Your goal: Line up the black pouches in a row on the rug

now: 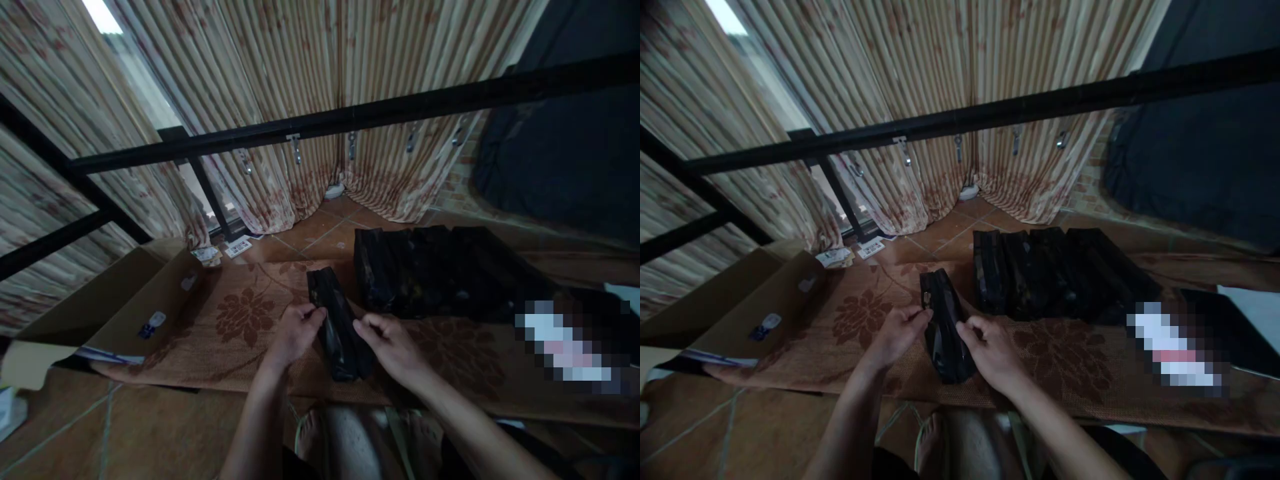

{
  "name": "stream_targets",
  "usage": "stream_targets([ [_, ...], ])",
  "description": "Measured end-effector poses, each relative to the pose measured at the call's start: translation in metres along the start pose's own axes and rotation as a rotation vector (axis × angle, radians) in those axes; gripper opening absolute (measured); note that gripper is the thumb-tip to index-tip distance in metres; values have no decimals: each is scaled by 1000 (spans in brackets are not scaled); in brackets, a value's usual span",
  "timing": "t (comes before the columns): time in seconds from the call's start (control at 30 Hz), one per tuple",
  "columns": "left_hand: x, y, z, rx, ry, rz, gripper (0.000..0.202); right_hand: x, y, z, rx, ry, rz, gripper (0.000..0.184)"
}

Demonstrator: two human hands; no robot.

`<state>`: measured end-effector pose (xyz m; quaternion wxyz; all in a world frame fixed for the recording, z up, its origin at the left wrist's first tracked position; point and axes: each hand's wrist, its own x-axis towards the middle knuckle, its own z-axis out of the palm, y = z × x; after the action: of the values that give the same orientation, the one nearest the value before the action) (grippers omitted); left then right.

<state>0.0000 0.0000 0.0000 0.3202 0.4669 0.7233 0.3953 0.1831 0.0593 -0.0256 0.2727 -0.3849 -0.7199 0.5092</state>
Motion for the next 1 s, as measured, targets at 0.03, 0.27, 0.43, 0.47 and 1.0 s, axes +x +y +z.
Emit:
stream_targets([
  [0.03, 0, -1, 0, 3, 0, 3, 40, 0, 2, 1, 10, -3, 4, 41],
  [0.27, 1, -2, -3, 37, 75, 14, 50, 1, -1, 4, 168, 91, 35, 45],
  [0.43, 2, -1, -14, 114, 269, 15, 56, 1, -14, 2, 373, 291, 42, 51],
  [0.47, 3, -1, -15, 126, 293, 13, 56, 1, -15, 2, 414, 303, 56, 51],
  [1.0, 8, 8, -3, 255, 232, 4, 54, -1, -22, 7, 859, 257, 261, 45],
])
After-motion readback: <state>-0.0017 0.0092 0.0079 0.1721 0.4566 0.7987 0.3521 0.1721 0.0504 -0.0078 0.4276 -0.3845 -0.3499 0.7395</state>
